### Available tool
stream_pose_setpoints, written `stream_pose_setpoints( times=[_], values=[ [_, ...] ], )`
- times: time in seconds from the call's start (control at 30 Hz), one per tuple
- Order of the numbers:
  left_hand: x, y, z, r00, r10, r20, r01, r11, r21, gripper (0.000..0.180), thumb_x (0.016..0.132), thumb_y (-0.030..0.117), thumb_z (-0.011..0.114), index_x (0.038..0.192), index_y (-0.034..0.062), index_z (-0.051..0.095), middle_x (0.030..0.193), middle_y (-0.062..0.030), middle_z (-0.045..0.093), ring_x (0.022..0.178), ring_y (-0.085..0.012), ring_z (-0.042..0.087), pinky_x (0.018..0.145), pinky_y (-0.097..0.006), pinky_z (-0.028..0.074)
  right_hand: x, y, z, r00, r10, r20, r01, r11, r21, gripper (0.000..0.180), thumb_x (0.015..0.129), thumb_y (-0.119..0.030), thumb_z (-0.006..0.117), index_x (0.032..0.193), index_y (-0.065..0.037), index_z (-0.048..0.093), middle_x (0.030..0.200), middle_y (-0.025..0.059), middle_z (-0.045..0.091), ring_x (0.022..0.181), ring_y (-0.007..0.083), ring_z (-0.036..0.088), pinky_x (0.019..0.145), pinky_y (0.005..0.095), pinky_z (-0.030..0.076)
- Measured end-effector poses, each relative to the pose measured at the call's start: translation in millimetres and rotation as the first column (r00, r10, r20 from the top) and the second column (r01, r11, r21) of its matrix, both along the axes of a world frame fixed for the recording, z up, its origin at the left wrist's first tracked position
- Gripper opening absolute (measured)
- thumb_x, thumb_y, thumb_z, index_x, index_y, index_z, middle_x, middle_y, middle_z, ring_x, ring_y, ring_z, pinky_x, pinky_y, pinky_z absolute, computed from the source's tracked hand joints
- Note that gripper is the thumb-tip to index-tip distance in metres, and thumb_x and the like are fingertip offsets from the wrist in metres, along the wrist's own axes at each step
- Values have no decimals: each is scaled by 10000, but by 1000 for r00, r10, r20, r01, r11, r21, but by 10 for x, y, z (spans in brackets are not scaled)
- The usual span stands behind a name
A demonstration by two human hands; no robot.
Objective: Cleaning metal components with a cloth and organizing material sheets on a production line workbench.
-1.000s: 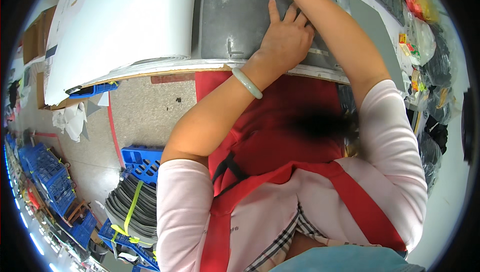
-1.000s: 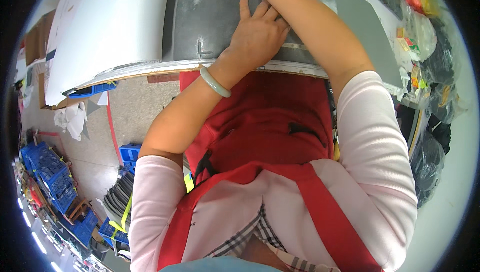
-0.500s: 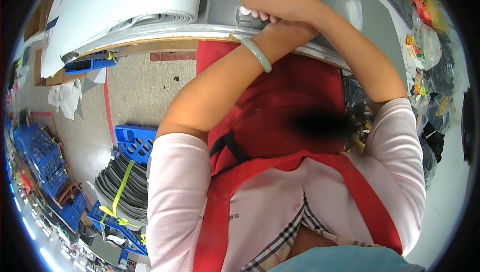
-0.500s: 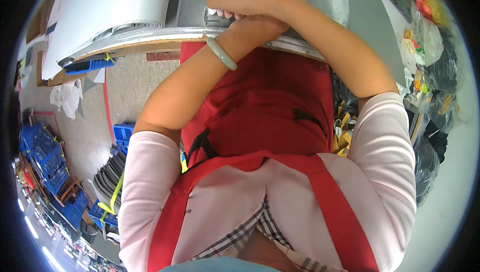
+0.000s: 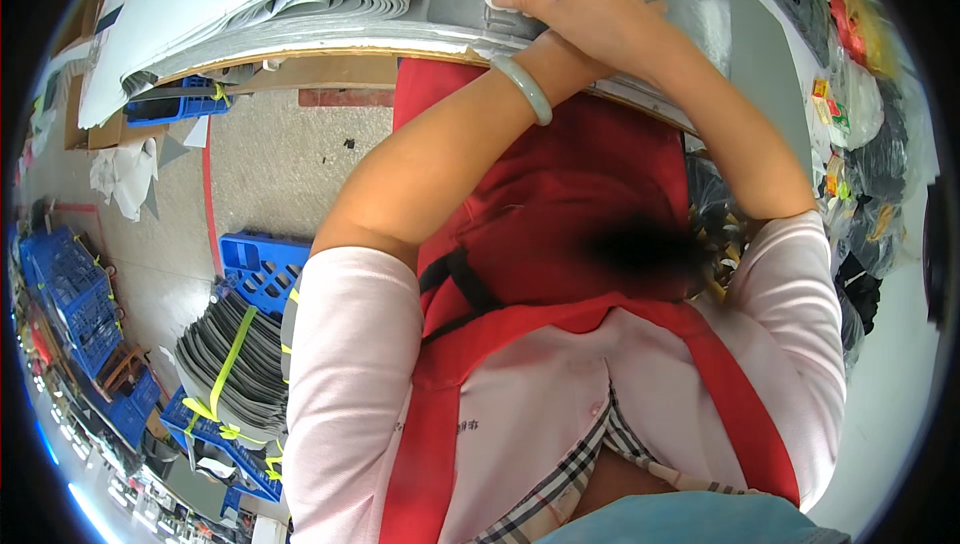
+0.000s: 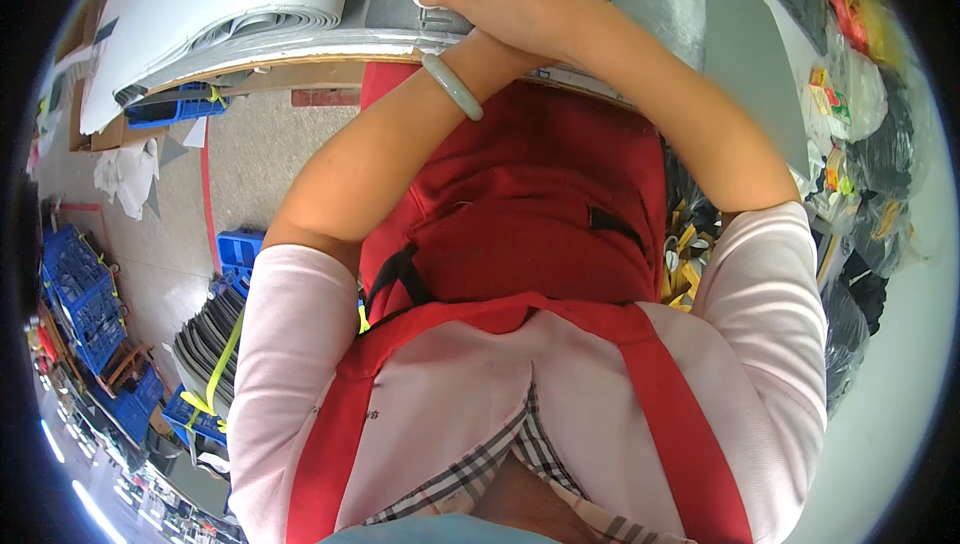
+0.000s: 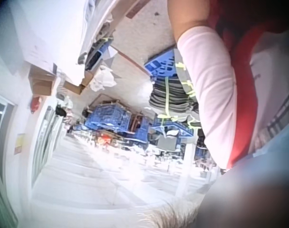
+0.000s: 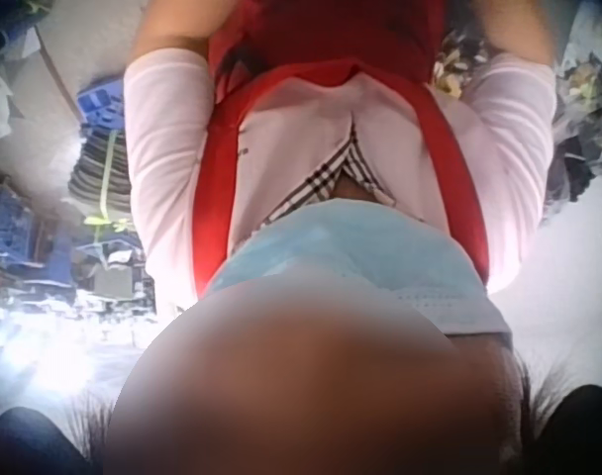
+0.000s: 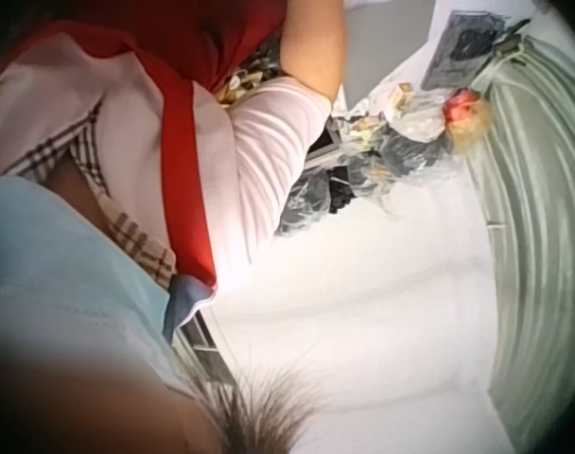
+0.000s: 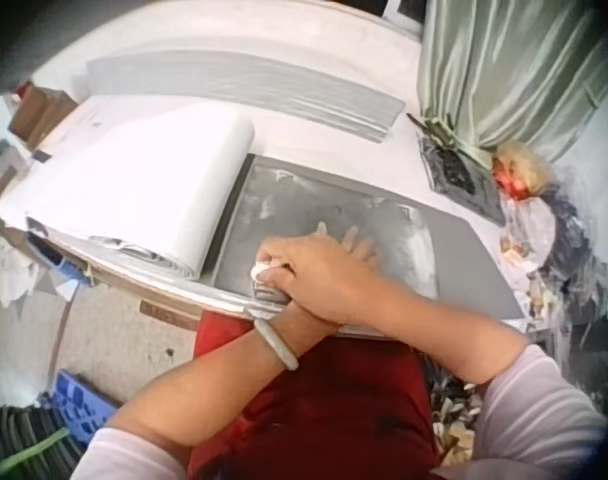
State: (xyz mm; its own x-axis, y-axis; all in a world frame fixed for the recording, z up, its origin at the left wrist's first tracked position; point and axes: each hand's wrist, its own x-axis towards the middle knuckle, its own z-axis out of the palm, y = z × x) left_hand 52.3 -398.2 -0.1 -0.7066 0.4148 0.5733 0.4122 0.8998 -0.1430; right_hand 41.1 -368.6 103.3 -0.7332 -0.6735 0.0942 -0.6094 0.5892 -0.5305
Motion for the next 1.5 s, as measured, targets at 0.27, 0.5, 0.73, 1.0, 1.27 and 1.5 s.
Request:
stream_pose_setpoints(
  times=[0.27, 0.5, 0.73, 1.0, 1.27, 1.5],
  values=[
    [-85, -124, 77, 956, -230, 184, 178, 948, 262, 451, 972, 405, 495, 1307, 145, 648, 1449, -124, 574, 1437, -382, 445, 1100, -776, 254, 327, -153, 199, 889, -22, -457, 247, 865, 438, 210, 922, -260, 660, 956, -66, 733, 972, 195, 733, 883, 390, 676, 847, 450, 516],
    [-101, -151, 19, 989, -147, 22, 132, 937, 323, 347, 951, 340, 579, 1238, 172, 674, 1256, -81, 657, 1198, -360, 595, 1033, -652, 387, -192, 187, -67, 989, 120, 81, -129, 985, 114, 189, 926, -238, 688, 954, -57, 736, 938, 152, 745, 870, 282, 691, 820, 366, 520],
    [-63, -67, 424, 886, -218, 409, 108, 955, 275, 335, 996, 239, 541, 1261, 64, 649, 1352, -124, 595, 1373, -325, 489, 1135, -743, 244, -1234, 2547, -508, 790, -594, -151, 609, 789, 83, 277, 964, -300, 719, 1061, -42, 748, 894, 5, 713, 835, 118, 648, 846, 276, 514],
    [-38, -88, 276, 947, -233, 219, 126, 901, 414, 293, 998, 242, 550, 1200, 69, 673, 1321, -127, 612, 1358, -334, 493, 1140, -712, 264, -1368, 2946, -576, 654, -515, 555, 730, 623, -281, 246, 997, -276, 704, 1122, -65, 707, 1009, -31, 656, 974, 74, 623, 929, 261, 537],
    [505, 51, 486, 851, -525, 0, 418, 676, 607, 395, 841, 80, 685, 1233, 124, 678, 1171, -88, 680, 1105, -304, 640, 973, -462, 510, -896, 2548, -486, 777, -380, 501, 601, 683, -415, 129, 974, -192, 711, 1056, -93, 700, 953, -33, 675, 895, 79, 622, 813, 221, 480],
    [652, -366, 635, 804, -387, 452, 186, 885, 427, 257, 880, 163, 745, 1126, 86, 744, 1080, -146, 744, 937, -376, 701, 809, -456, 558, -861, 2457, 214, 915, -243, 324, 399, 402, -824, 198, 1028, -158, 634, 1216, -96, 618, 1069, -44, 652, 969, 63, 623, 890, 223, 494]
  ],
)
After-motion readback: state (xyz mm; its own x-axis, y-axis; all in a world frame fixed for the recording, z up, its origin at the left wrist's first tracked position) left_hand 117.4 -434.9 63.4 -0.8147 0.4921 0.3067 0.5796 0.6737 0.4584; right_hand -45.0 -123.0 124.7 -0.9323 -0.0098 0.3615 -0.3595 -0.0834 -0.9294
